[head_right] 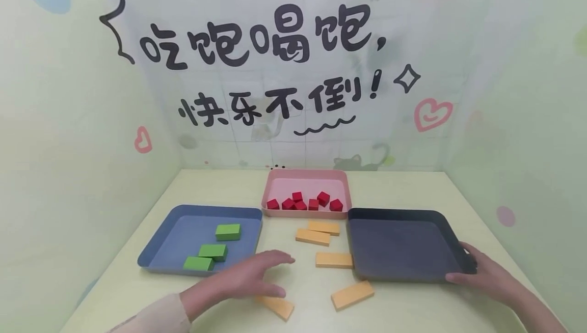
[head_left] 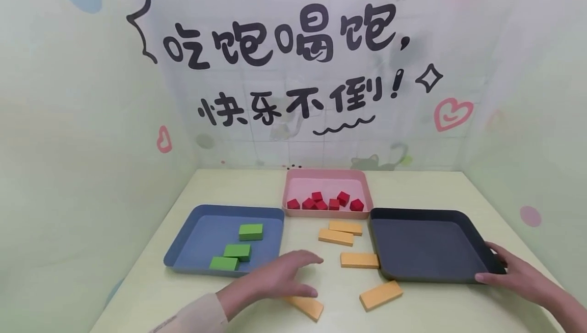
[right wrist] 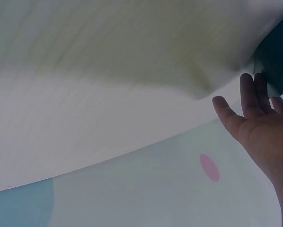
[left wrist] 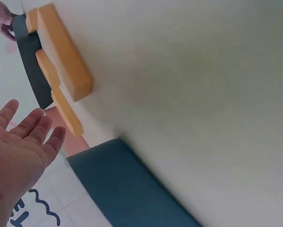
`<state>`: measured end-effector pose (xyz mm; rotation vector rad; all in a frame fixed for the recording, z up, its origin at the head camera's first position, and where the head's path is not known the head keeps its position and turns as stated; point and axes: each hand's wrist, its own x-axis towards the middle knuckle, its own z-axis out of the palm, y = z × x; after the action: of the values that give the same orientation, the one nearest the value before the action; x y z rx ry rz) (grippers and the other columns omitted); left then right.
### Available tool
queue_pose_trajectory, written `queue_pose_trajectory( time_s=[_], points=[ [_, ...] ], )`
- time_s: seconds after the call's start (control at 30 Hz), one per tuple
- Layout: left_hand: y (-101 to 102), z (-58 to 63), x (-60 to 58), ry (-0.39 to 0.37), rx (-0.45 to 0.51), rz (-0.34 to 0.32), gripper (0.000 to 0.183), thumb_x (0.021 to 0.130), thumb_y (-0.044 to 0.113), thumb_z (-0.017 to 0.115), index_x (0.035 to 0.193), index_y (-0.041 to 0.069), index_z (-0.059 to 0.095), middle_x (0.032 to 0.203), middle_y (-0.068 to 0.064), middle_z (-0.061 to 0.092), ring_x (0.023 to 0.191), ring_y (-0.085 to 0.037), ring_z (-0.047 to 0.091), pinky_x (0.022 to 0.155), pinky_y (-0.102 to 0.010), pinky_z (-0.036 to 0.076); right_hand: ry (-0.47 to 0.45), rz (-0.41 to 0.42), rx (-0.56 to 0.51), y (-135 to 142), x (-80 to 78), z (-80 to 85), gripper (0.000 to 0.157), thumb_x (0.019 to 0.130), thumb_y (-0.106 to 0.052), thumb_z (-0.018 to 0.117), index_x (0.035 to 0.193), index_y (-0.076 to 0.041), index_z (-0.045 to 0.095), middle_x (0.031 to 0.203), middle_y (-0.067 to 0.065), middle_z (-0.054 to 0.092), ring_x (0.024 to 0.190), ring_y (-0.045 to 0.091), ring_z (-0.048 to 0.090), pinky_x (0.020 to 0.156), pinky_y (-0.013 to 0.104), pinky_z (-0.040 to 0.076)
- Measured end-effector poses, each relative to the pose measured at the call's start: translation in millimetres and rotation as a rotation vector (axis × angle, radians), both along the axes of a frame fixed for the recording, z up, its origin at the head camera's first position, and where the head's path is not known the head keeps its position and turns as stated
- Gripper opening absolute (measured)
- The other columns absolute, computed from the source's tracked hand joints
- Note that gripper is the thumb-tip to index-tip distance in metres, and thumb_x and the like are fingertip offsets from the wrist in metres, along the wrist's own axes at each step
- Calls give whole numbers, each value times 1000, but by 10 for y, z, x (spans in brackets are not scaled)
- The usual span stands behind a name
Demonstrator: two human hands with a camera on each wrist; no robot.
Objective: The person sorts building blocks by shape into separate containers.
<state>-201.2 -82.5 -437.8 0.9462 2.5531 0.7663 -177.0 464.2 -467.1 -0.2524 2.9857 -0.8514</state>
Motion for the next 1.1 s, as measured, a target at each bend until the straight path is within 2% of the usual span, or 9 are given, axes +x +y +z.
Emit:
queue_pose_trajectory(
  time_s=[0.13,0.23,0.37,0.5,0.63,0.73,0.87,0.97,1.1],
  points=[
    [-156,-95,131,91,-26,-60,63,85,46,76,138,18,57,140,0,55,132,-20,47,109,-39,40,0,-6,-12,-11,-3,-5,80,88,-23,76,143,12,30,114,29,61,92,6,55,66,23,46],
    [-225,-156,210,168,-76,-85,60,85,41,78,136,17,59,139,-2,56,130,-21,50,106,-38,42,4,-2,-9,-23,-12,8,80,88,-22,76,142,14,29,112,30,61,95,20,58,65,23,46],
    [-248,-197,281,235,-141,-95,57,84,33,80,134,15,61,135,-2,58,125,-19,53,104,-35,45,10,-8,12,-32,-11,23,81,87,-22,76,141,15,30,112,32,60,96,26,58,65,23,46],
    [-241,-229,303,298,-185,-99,49,82,22,81,127,12,65,122,0,61,114,-14,57,98,-29,48,12,-12,21,-31,2,24,80,87,-22,76,142,15,31,111,30,61,92,13,57,66,24,46],
    [-233,-264,289,356,-197,-102,36,82,16,82,116,12,70,104,6,60,97,-6,55,85,-20,49,14,-10,18,-29,10,19,79,87,-22,76,142,14,32,111,28,62,89,2,53,66,23,45],
    [-231,-271,279,348,-182,-96,30,83,16,81,111,12,71,97,10,57,89,-2,50,78,-16,47,11,-16,15,-31,9,13,79,87,-23,77,141,13,32,111,27,62,88,0,52,66,23,45],
    [-216,-227,267,315,-137,-93,28,85,19,79,111,11,72,96,11,57,88,-1,49,77,-16,46,6,-17,19,-31,0,10,79,87,-24,77,141,13,32,111,26,62,88,1,53,66,23,45],
    [-168,-139,243,291,-94,-82,29,86,22,78,112,10,71,97,11,58,88,-1,49,77,-17,46,5,-12,26,-33,-8,21,79,88,-23,76,142,14,32,111,29,61,90,7,55,66,23,45],
    [-26,38,161,270,-53,-42,32,87,26,77,115,10,72,98,10,60,88,-1,49,77,-18,47,10,-15,39,-34,-12,37,79,87,-23,76,141,15,32,112,33,60,95,25,58,65,24,45]
  ],
)
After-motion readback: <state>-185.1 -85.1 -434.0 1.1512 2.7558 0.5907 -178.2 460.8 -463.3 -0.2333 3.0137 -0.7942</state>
